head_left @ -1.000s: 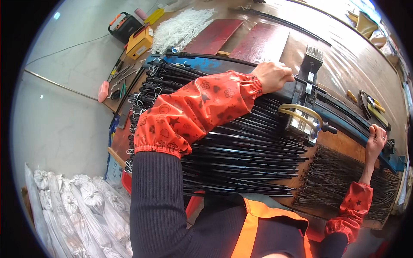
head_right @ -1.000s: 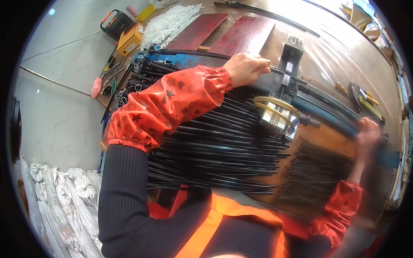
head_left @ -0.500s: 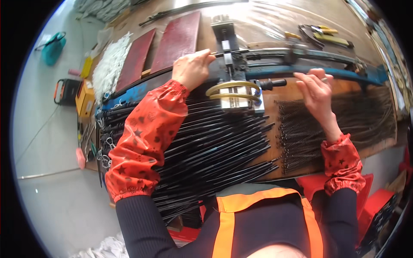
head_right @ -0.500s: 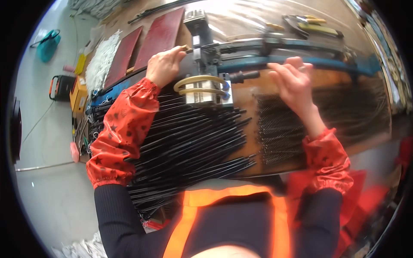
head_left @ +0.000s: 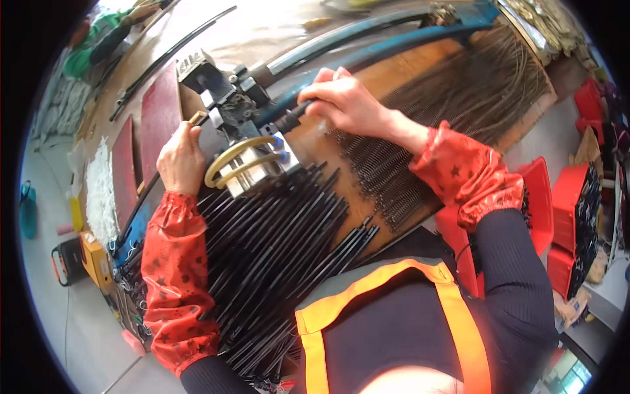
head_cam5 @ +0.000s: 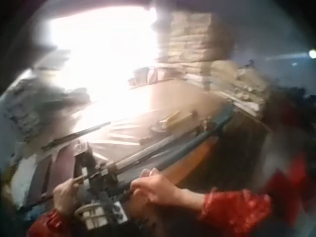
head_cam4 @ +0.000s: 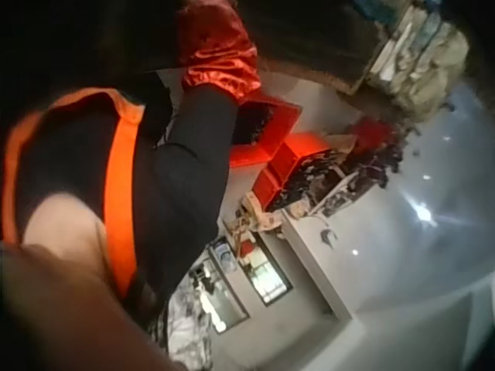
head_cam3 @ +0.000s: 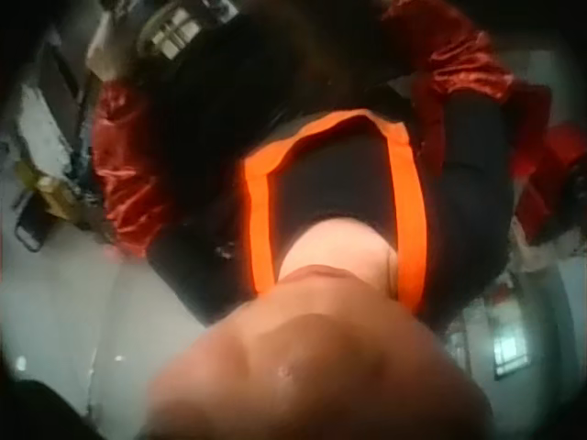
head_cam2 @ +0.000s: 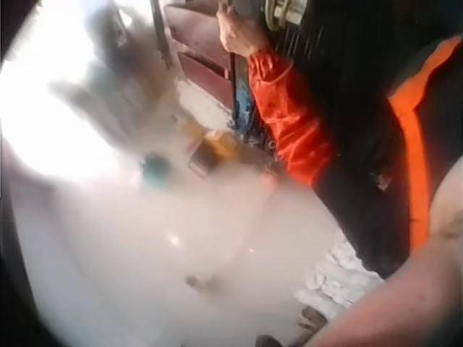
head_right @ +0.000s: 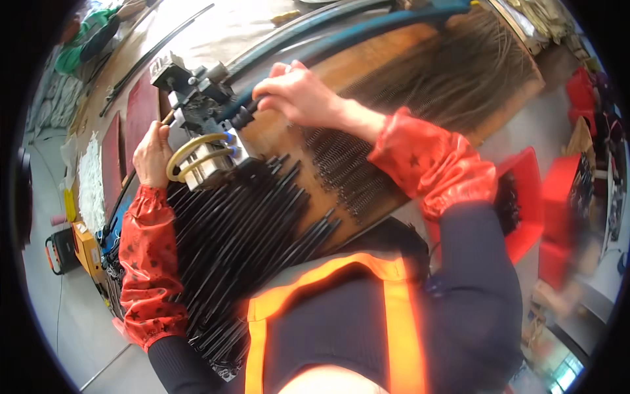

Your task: The person repeatedly inserts metal springs into black rods by hand, crimps them using a benchtop machine, and stacks the processed rods on the table.

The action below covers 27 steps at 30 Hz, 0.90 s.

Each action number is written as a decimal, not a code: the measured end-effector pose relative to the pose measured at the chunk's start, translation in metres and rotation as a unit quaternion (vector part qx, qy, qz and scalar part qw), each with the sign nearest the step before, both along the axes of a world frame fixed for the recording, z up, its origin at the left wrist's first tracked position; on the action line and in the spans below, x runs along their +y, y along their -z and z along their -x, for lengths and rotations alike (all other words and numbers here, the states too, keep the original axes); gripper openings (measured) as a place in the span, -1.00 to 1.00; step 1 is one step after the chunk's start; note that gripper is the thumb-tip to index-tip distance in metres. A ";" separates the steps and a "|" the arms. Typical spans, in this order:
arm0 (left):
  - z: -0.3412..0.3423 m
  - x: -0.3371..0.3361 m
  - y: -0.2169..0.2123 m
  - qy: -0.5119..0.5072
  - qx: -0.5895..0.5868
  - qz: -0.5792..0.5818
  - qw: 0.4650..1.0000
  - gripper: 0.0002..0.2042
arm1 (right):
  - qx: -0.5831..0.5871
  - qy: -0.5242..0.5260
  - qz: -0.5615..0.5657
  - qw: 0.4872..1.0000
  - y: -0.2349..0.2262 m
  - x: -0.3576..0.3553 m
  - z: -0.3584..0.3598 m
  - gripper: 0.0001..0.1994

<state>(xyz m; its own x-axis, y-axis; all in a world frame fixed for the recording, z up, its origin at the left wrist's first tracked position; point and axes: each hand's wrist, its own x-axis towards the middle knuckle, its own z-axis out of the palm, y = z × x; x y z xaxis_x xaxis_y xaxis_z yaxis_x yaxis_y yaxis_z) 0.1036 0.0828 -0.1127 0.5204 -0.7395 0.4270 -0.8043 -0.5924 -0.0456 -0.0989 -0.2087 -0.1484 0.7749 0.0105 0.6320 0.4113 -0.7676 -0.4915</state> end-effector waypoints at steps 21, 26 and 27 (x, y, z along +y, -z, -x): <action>0.033 0.055 -0.019 0.113 -0.030 -0.067 0.991 -0.96 | 0.213 0.041 0.284 0.934 -0.009 -0.072 0.127 -0.79; 0.134 0.076 -0.022 0.097 0.150 -0.141 0.974 -0.89 | 0.269 -0.102 0.187 0.939 -0.001 0.017 0.093 -0.89; 0.137 0.081 -0.019 0.095 0.153 -0.153 0.972 -0.87 | 0.265 -0.104 0.190 0.940 -0.001 0.022 0.087 -0.89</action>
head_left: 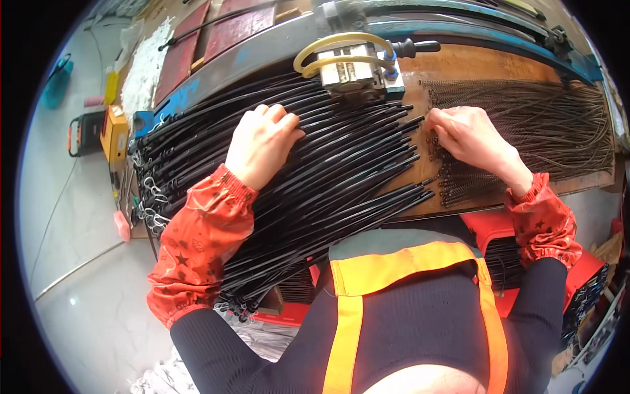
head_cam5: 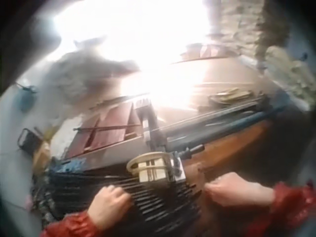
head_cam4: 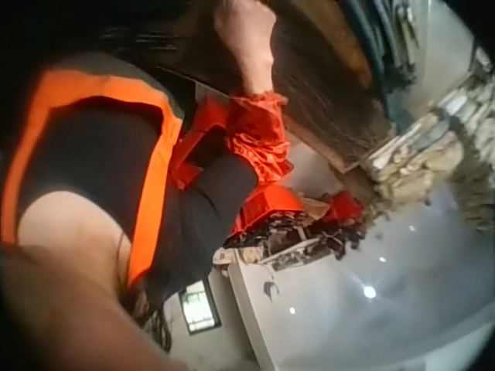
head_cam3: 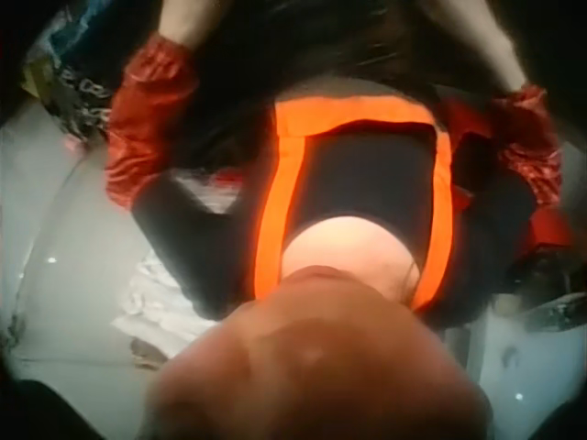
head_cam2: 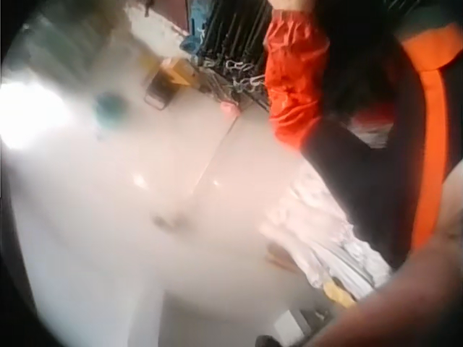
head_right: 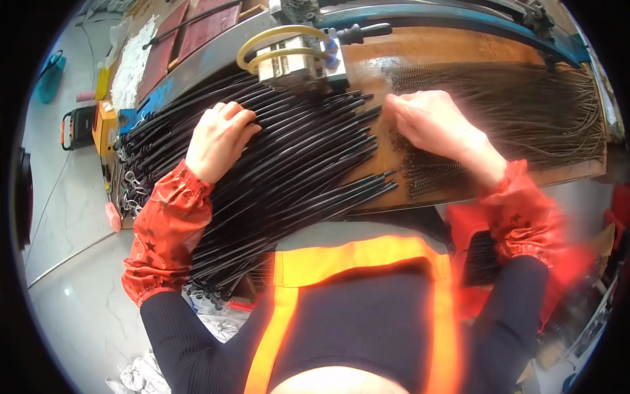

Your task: The person repeatedly inserts metal springs into black rods by hand, crimps them using a benchtop machine, and stacks the processed rods on the table.

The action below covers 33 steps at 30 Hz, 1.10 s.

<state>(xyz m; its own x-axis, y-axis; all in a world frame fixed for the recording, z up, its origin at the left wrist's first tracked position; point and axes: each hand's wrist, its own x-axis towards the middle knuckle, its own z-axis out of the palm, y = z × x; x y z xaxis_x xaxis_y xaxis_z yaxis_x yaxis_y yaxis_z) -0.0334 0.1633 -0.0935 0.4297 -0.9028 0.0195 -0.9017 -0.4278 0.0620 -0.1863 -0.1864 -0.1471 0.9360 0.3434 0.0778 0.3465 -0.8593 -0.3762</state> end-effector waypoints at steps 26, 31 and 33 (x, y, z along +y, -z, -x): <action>0.031 -0.042 -0.014 0.005 0.030 0.114 0.993 -0.66 | 0.066 0.045 -0.408 0.910 0.000 -0.014 -0.011 -0.70; 0.037 -0.058 -0.025 -0.009 0.046 0.095 0.994 -0.70 | 0.016 0.097 -0.444 0.891 -0.007 -0.014 0.006 -0.74; 0.035 -0.062 -0.022 0.009 0.026 0.108 0.994 -0.69 | 0.000 0.084 -0.445 0.892 -0.007 -0.016 0.008 -0.75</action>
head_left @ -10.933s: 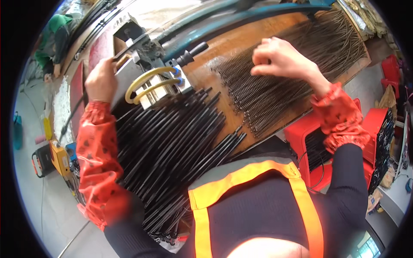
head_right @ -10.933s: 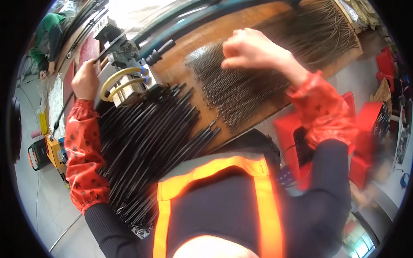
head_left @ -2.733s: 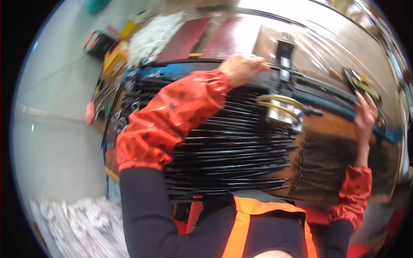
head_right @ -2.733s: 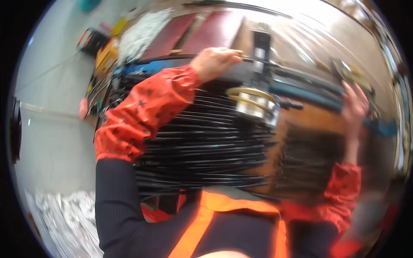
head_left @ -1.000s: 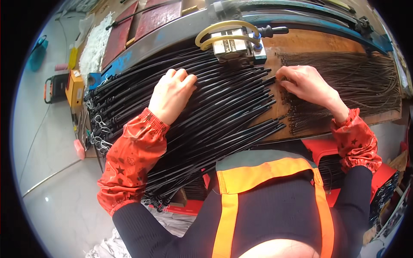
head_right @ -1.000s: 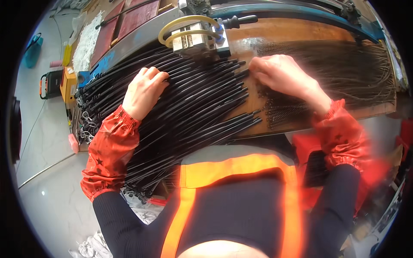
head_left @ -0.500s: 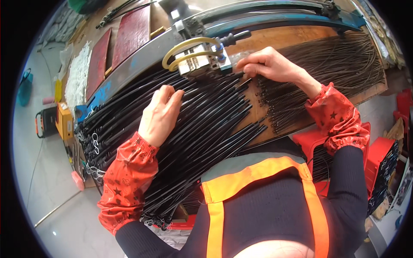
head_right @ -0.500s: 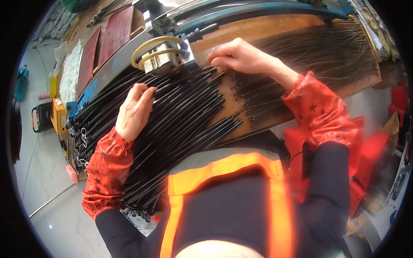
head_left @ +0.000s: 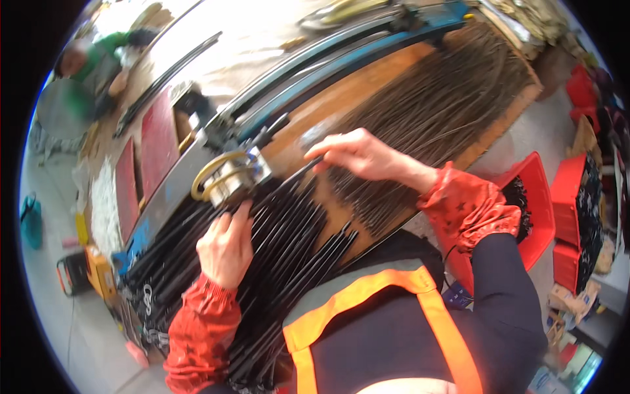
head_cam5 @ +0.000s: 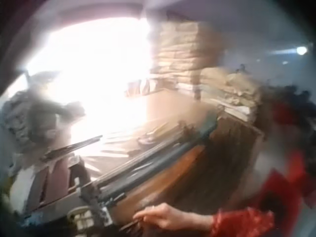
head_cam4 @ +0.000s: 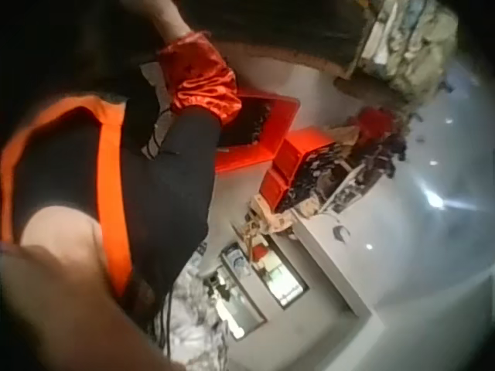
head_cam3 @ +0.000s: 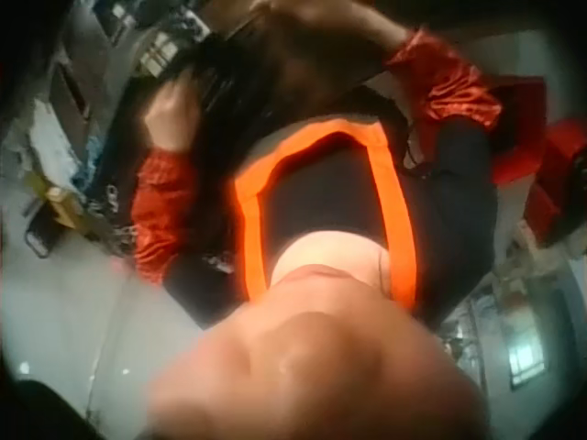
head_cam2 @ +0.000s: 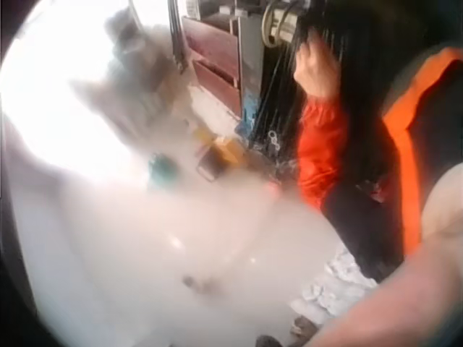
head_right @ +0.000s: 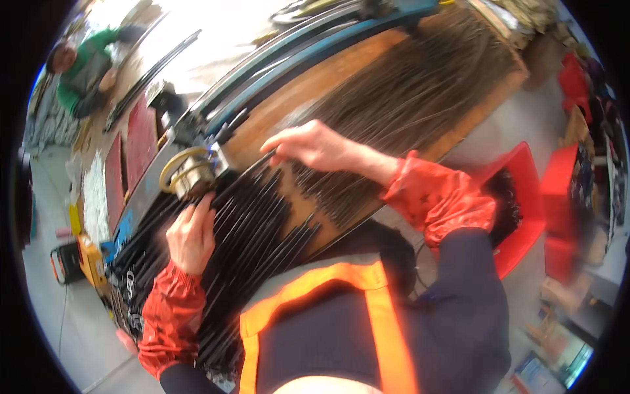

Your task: The person repeatedly inserts metal springs into black rods by hand, crimps them using a benchtop machine, and stacks the processed rods on the table.

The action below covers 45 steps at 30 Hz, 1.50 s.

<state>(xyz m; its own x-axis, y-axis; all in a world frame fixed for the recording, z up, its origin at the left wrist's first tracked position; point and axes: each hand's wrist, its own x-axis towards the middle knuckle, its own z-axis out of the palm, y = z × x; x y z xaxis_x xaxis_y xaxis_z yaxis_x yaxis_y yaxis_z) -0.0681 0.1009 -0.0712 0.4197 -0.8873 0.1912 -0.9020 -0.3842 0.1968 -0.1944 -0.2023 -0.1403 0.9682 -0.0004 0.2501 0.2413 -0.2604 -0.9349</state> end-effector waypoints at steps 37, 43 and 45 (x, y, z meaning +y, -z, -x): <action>-0.051 -0.125 -0.068 0.097 -0.099 0.023 0.990 -0.69 | -0.059 0.370 0.275 0.885 -0.019 -0.124 -0.017 -0.62; -0.041 -0.101 -0.077 0.118 -0.114 -0.013 0.986 -0.65 | -0.319 0.296 0.266 0.860 -0.041 -0.044 -0.033 -0.65; -0.051 -0.082 -0.081 0.071 -0.129 0.019 0.989 -0.65 | -0.269 0.207 0.237 0.910 -0.044 -0.074 -0.018 -0.66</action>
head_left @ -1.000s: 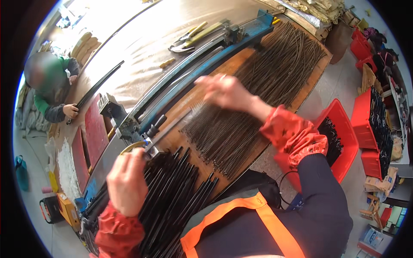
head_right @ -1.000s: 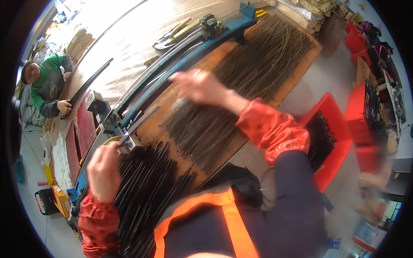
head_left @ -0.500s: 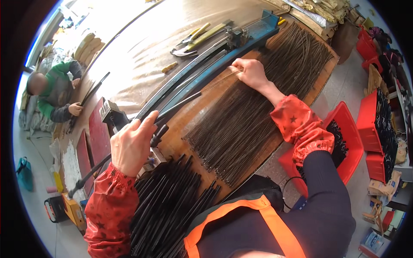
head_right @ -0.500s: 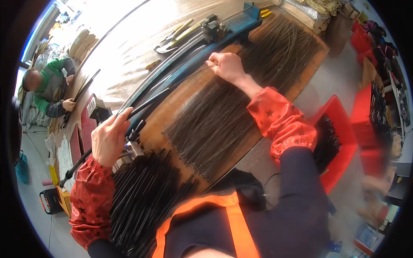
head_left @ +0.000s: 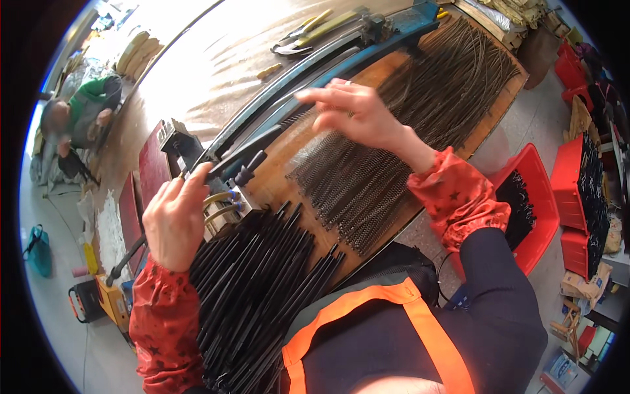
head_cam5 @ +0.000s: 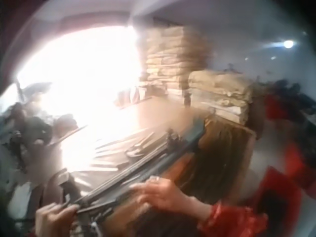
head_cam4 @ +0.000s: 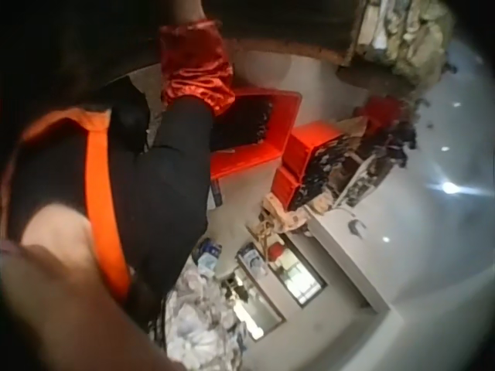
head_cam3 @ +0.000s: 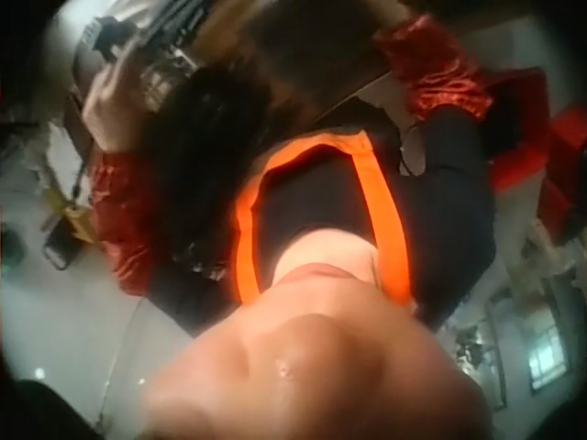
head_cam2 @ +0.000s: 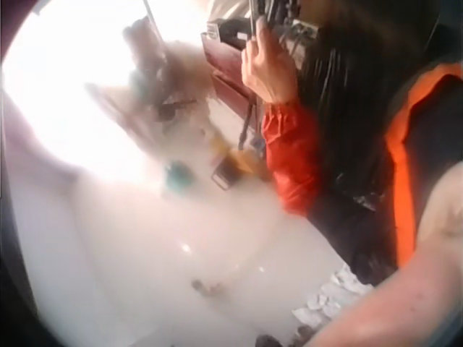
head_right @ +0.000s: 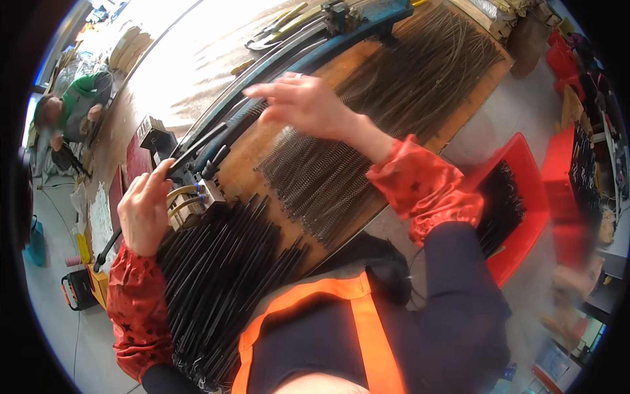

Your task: The person repeatedly inserts metal springs into black rods by hand, crimps them using a benchtop machine, and stacks the processed rods on the table.

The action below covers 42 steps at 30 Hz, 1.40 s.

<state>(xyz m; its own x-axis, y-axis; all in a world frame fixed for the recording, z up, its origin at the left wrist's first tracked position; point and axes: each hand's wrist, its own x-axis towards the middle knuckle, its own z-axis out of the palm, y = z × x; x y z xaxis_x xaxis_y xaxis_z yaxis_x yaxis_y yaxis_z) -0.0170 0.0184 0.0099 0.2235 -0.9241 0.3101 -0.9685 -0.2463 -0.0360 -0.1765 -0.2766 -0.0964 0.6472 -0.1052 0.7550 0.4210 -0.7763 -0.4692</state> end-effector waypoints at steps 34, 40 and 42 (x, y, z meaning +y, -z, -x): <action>-0.066 0.211 -0.021 -0.249 -0.031 0.184 0.950 -0.78 | 0.129 -0.212 -0.004 0.969 -0.021 0.149 -0.216 -0.80; -0.064 0.214 0.000 -0.245 0.009 0.196 0.949 -0.78 | 0.210 -0.147 0.236 0.938 -0.021 0.183 -0.238 -0.77; -0.069 0.214 0.004 -0.237 -0.003 0.194 0.952 -0.77 | 0.227 -0.151 0.328 0.904 -0.022 0.189 -0.238 -0.82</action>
<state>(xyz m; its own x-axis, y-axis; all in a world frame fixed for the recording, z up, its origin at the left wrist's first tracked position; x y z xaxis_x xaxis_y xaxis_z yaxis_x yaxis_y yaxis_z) 0.0524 0.2319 0.0059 0.5835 -0.5353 0.6107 -0.7457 -0.6510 0.1419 0.0611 -0.0874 -0.0743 0.8308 0.5022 0.2400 0.5397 -0.8323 -0.1264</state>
